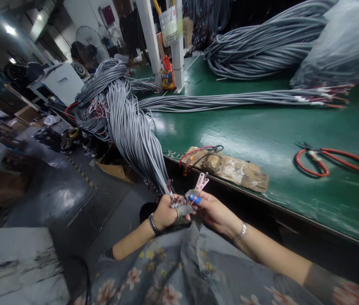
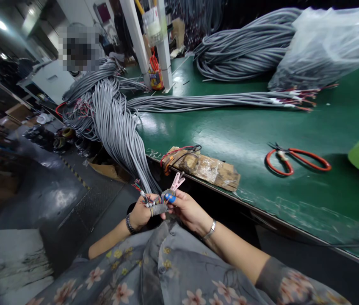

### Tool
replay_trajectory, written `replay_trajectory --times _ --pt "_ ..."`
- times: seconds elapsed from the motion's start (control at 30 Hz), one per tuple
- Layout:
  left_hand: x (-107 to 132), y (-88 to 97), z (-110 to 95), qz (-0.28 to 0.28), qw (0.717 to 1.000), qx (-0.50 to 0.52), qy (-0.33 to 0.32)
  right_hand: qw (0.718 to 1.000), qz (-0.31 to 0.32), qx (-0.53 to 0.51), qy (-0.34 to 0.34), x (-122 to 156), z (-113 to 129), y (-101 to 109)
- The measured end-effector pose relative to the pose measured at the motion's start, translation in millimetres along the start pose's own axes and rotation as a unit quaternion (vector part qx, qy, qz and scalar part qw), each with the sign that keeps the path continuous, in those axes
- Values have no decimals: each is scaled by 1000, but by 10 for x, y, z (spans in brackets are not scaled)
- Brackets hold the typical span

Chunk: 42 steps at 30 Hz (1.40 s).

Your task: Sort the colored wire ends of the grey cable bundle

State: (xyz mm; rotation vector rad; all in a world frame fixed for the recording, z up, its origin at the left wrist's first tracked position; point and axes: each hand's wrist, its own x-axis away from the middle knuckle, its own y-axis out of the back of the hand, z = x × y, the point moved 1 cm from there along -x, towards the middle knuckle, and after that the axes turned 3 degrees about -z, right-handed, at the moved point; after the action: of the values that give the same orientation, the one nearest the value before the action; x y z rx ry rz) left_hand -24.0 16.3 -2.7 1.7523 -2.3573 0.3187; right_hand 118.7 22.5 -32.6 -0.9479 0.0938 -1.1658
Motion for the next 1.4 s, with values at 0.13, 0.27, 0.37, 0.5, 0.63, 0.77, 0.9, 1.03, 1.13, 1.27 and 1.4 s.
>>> replay_trajectory --times 0.13,0.27,0.37,0.5,0.63,0.77,0.9,1.03,1.13,1.27,1.4 --pt "9 -28 26 -46 999 15 -15 999 -25 -10 -18 47 28 64" --pt "19 -54 30 -66 997 -17 -32 1000 -15 26 -6 113 38 88" --pt "27 -66 -6 -68 994 -62 -56 996 -20 84 21 134 50 46" --pt "30 -72 -38 -74 991 -88 -61 994 -23 102 37 132 77 -25" --pt "25 -65 0 -78 994 -62 -50 993 -27 105 46 121 78 -26" --pt "23 -64 7 -74 995 -44 -49 992 -35 110 60 110 57 9" --pt "30 -76 -44 -86 993 -47 -62 990 -46 111 68 127 46 26" --pt "24 -73 -7 -110 991 -46 -68 990 -44 110 73 165 44 34" --pt "12 -53 59 -106 991 -22 -77 991 -37 96 88 150 54 74" --pt "4 -36 30 -67 996 5 -63 996 -50 42 66 44 97 158" --pt "-21 -59 -84 -18 1000 2 -22 988 -56 92 112 -28 189 156"
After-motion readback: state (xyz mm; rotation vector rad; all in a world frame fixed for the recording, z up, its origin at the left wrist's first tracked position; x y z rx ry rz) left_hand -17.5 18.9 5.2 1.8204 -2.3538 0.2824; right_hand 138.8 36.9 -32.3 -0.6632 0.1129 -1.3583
